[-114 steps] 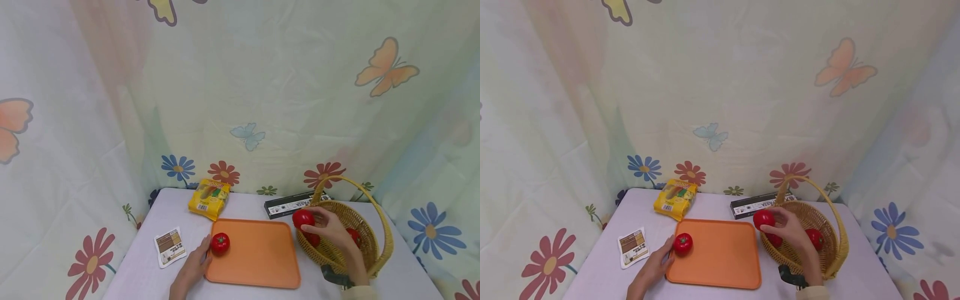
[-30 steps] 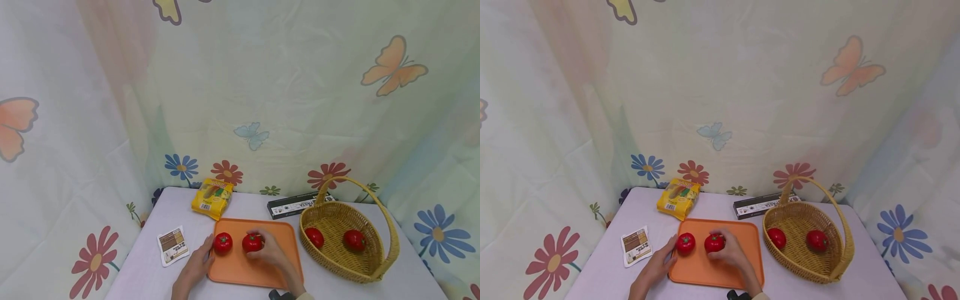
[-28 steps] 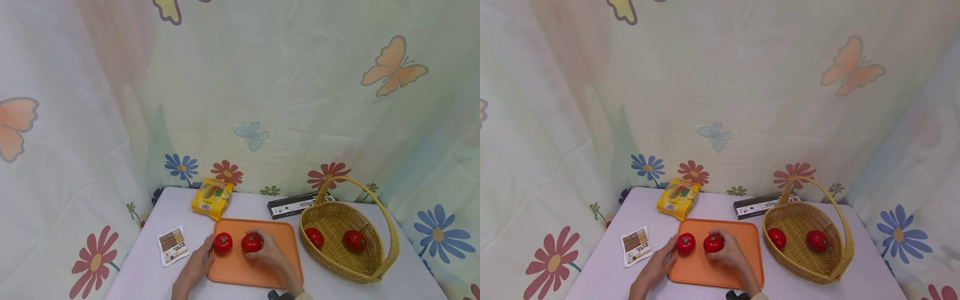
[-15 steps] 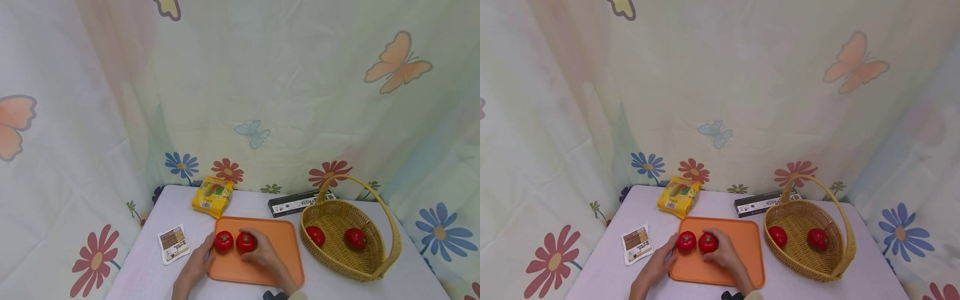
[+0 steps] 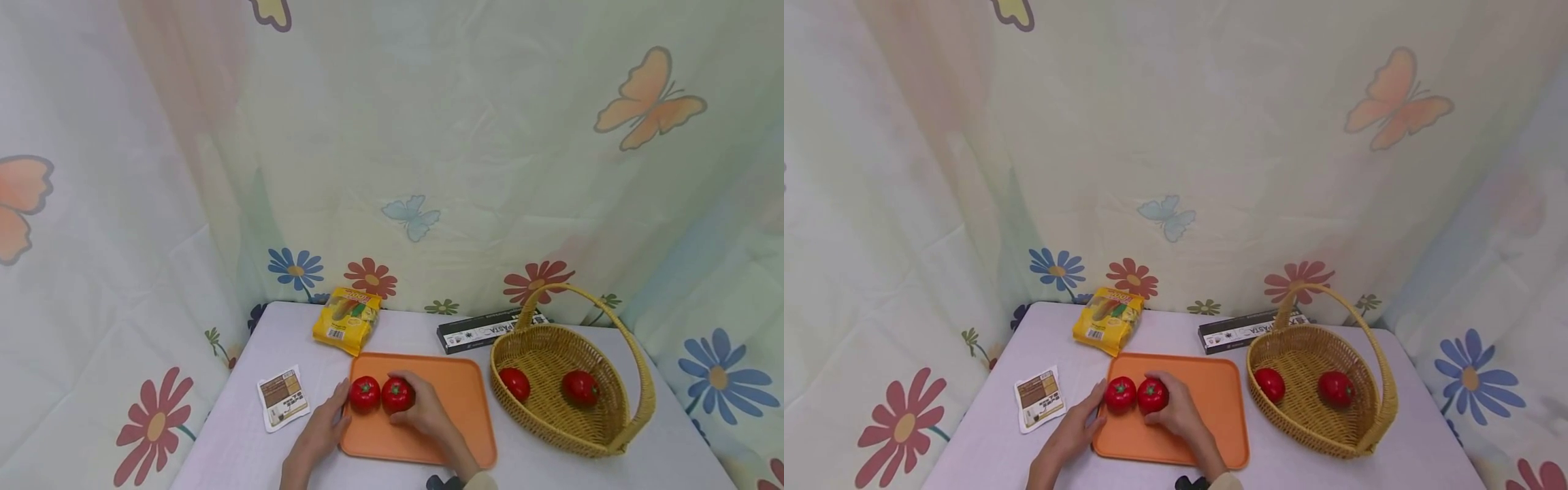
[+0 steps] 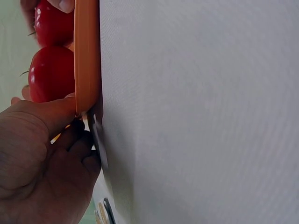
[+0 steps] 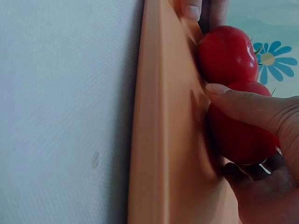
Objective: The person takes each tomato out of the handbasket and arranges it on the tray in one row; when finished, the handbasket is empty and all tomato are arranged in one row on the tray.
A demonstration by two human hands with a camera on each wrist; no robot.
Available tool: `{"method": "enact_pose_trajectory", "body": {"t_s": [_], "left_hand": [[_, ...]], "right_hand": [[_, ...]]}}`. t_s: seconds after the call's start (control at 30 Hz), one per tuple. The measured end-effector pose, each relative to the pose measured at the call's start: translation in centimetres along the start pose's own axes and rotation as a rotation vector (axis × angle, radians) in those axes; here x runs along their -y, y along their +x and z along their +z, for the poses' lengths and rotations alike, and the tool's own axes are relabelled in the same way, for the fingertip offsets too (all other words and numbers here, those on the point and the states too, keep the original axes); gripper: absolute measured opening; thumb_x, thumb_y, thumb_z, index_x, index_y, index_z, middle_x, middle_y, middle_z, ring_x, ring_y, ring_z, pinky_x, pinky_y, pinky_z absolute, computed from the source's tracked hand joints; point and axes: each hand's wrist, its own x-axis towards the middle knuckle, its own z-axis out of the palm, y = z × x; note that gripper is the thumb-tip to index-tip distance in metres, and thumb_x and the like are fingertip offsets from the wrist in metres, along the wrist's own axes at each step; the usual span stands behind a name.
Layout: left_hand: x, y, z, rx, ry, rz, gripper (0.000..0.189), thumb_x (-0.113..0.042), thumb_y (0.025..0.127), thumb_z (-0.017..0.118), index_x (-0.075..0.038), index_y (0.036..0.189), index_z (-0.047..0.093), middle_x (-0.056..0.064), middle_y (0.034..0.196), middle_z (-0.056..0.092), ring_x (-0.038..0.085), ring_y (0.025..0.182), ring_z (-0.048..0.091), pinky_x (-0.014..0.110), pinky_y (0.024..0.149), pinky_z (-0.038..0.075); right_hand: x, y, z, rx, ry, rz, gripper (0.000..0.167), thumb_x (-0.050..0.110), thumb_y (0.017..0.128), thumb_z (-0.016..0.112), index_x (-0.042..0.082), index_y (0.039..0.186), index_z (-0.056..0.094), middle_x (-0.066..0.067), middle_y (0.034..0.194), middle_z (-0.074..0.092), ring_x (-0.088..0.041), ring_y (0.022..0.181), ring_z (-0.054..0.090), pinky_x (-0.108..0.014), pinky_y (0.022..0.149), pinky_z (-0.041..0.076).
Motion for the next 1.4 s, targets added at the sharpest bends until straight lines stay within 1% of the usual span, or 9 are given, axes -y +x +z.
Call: {"method": "enact_pose_trajectory", "body": {"t_s": [0.13,0.3,0.47,0.63,0.87,1.07,1.13,1.23,1.4], "left_hand": [[0.1,0.1,0.0,0.006,0.002,-0.004,0.069,-0.005,0.105,0.067,-0.001,0.166,0.036,0.020,0.171,0.038,0.043,0.159,0.032,0.064,0.128,0.029],[0.1,0.2,-0.1,0.016,-0.008,-0.024,0.069,-0.006,0.106,0.066,-0.002,0.167,0.034,0.020,0.172,0.036,0.043,0.160,0.031,0.063,0.129,0.028],[0.0,0.2,-0.1,0.009,-0.013,-0.012,0.070,-0.006,0.105,0.067,-0.001,0.167,0.035,0.022,0.172,0.036,0.046,0.159,0.031,0.065,0.128,0.027],[0.0,0.1,-0.1,0.012,-0.021,-0.011,0.070,-0.005,0.105,0.067,-0.001,0.167,0.036,0.022,0.171,0.036,0.046,0.159,0.031,0.065,0.128,0.028],[0.1,0.1,0.0,0.017,-0.022,-0.030,0.070,-0.007,0.105,0.067,-0.003,0.168,0.034,0.020,0.172,0.036,0.043,0.160,0.031,0.063,0.129,0.028],[0.0,0.0,-0.1,0.008,-0.010,-0.003,0.069,-0.005,0.104,0.067,0.001,0.166,0.036,0.023,0.171,0.037,0.046,0.159,0.032,0.065,0.128,0.028],[-0.1,0.0,0.0,0.010,-0.005,-0.002,0.069,-0.005,0.104,0.067,0.001,0.166,0.036,0.023,0.171,0.037,0.046,0.158,0.032,0.065,0.128,0.028],[-0.1,0.0,0.0,0.010,-0.008,0.000,0.069,-0.006,0.104,0.067,0.000,0.166,0.036,0.022,0.171,0.037,0.046,0.158,0.032,0.065,0.128,0.028],[0.0,0.0,0.0,0.008,-0.011,-0.013,0.071,-0.005,0.104,0.067,-0.002,0.167,0.035,0.021,0.172,0.036,0.044,0.159,0.032,0.064,0.128,0.028]], "right_hand": [[0.0,0.1,0.0,0.000,-0.008,0.006,0.079,-0.006,0.069,0.098,0.010,0.139,0.066,-0.016,0.139,0.067,-0.046,0.135,0.057,-0.069,0.115,0.050],[-0.1,0.0,0.2,-0.007,-0.021,-0.011,0.078,-0.007,0.069,0.098,0.009,0.139,0.065,-0.017,0.139,0.067,-0.046,0.134,0.058,-0.068,0.114,0.050],[-0.1,0.1,0.2,-0.020,-0.032,-0.019,0.081,-0.007,0.068,0.098,0.007,0.140,0.064,-0.018,0.139,0.067,-0.046,0.133,0.058,-0.069,0.114,0.050],[-0.2,0.1,0.2,-0.029,-0.055,-0.023,0.084,-0.007,0.067,0.098,0.005,0.141,0.063,-0.019,0.139,0.067,-0.047,0.133,0.059,-0.070,0.114,0.049],[-0.1,0.1,0.2,-0.024,-0.044,0.010,0.087,-0.004,0.068,0.100,0.006,0.145,0.061,-0.019,0.142,0.065,-0.047,0.136,0.057,-0.070,0.116,0.047],[0.1,0.1,0.1,0.002,-0.027,0.041,0.090,0.001,0.070,0.100,0.008,0.149,0.059,-0.017,0.145,0.064,-0.046,0.138,0.055,-0.069,0.116,0.048],[0.3,-0.1,-0.2,0.025,-0.022,0.054,0.090,0.004,0.073,0.100,0.008,0.152,0.057,-0.017,0.147,0.062,-0.046,0.140,0.054,-0.069,0.116,0.048],[0.9,-0.4,-1.2,0.072,-0.025,0.049,0.092,0.010,0.077,0.099,0.007,0.156,0.052,-0.019,0.152,0.058,-0.046,0.142,0.052,-0.067,0.116,0.049],[2.7,-0.9,-4.2,0.156,-0.040,-0.020,0.092,0.018,0.082,0.097,0.007,0.159,0.048,-0.024,0.157,0.054,-0.047,0.142,0.054,-0.064,0.117,0.049]]}}
